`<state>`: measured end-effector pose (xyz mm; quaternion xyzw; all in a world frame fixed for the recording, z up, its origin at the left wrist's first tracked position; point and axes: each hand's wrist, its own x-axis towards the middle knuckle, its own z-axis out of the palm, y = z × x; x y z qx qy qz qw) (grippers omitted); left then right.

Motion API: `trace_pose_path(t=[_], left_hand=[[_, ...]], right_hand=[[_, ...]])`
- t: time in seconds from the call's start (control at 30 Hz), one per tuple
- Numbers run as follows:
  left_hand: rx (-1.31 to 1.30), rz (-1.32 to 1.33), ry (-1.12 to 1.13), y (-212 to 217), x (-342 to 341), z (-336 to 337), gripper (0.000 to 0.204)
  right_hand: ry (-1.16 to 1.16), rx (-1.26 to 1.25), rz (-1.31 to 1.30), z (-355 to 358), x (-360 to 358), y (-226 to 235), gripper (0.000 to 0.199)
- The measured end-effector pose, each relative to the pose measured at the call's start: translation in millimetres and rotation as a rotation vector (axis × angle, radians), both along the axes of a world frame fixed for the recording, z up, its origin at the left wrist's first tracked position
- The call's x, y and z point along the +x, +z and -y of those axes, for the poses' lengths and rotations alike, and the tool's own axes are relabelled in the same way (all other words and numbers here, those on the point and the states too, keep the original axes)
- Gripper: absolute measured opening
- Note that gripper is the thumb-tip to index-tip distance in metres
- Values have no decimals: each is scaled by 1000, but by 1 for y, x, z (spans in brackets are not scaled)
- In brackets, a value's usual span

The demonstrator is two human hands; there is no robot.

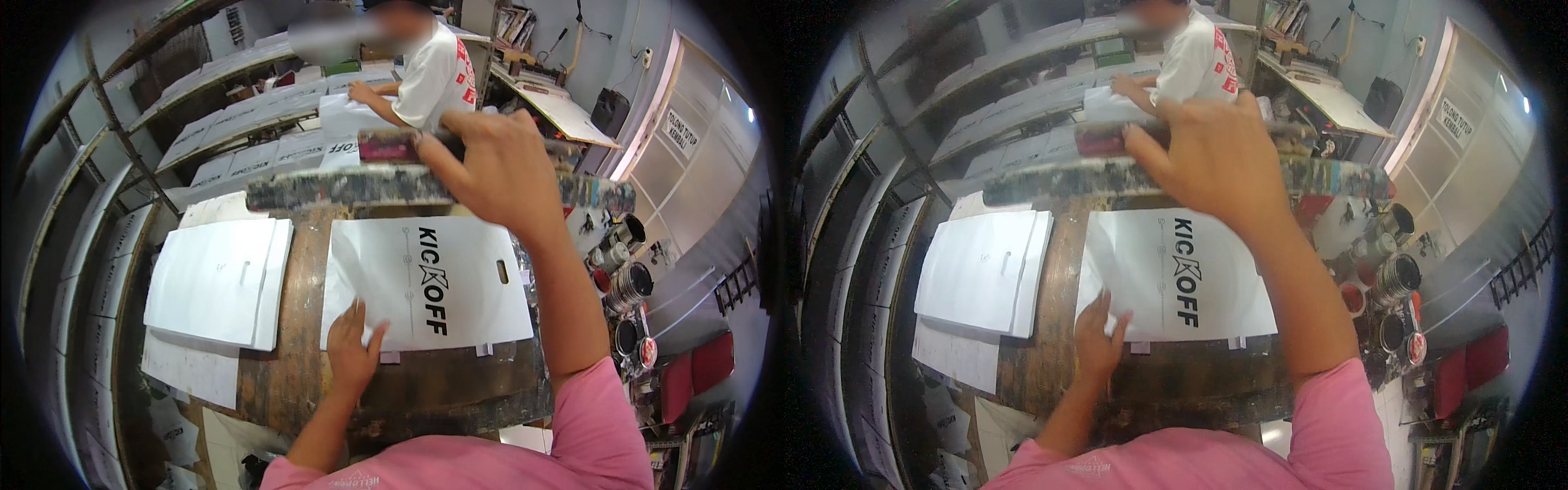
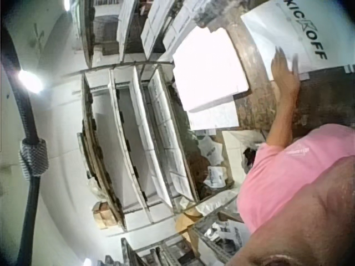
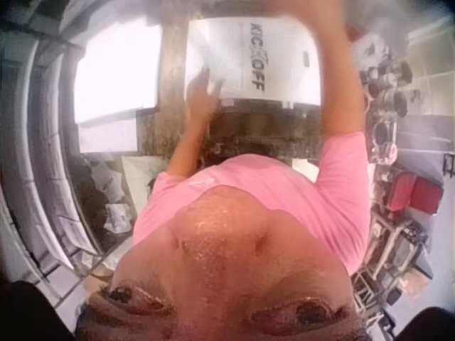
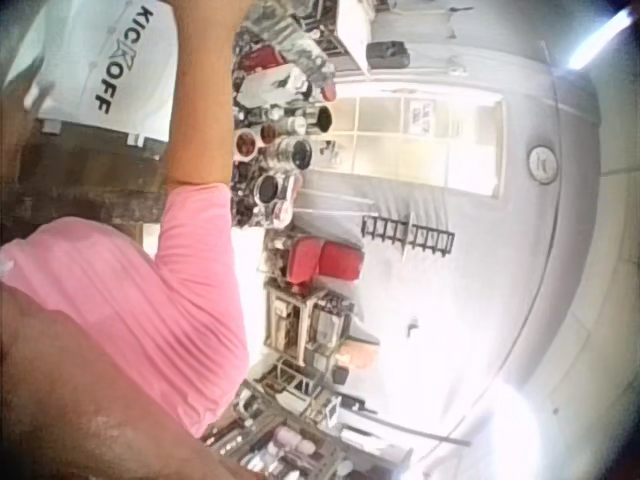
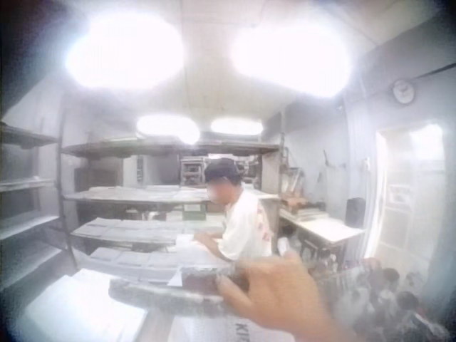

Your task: The person applies ink to plastic bags by lowering a screen printing frame, pulling a squeegee across it, and then lifting the frame to remove the printed bag.

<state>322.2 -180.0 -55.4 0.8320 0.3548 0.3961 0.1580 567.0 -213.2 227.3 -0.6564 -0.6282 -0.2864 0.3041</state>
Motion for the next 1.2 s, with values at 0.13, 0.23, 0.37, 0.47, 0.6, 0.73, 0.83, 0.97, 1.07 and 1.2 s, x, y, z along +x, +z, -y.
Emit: trace_pose_path(t=[0.13,0.23,0.37,0.47,0.6,0.73,0.83,0.97,1.07,1.2], left_hand=[[-19,294,6,44,40,-42,40],[-106,386,55,50,32,-48,39],[-288,470,200,41,-20,-62,48],[-405,602,244,33,-73,-98,60],[-264,469,347,1,-166,-165,64],[-52,152,485,-21,-265,-247,67],[-176,-120,705,13,-276,-257,83],[-117,116,264,97,-128,-125,84],[-802,76,-669,123,-13,75,70],[-1417,494,-1441,158,28,236,93]], right_hand=[[-6,16,1,-8,5,9,51],[-28,-3,-13,-6,4,7,51],[-20,1,-18,-2,3,3,53],[-55,-40,-46,-1,1,2,55],[-91,-101,-36,1,-3,4,60],[-106,-134,-69,2,-2,1,54],[-94,-79,-5,-2,2,-4,55],[-99,-36,44,-10,7,-6,58],[-106,-67,10,-5,4,2,58],[-66,-291,-78,13,-7,19,60]])
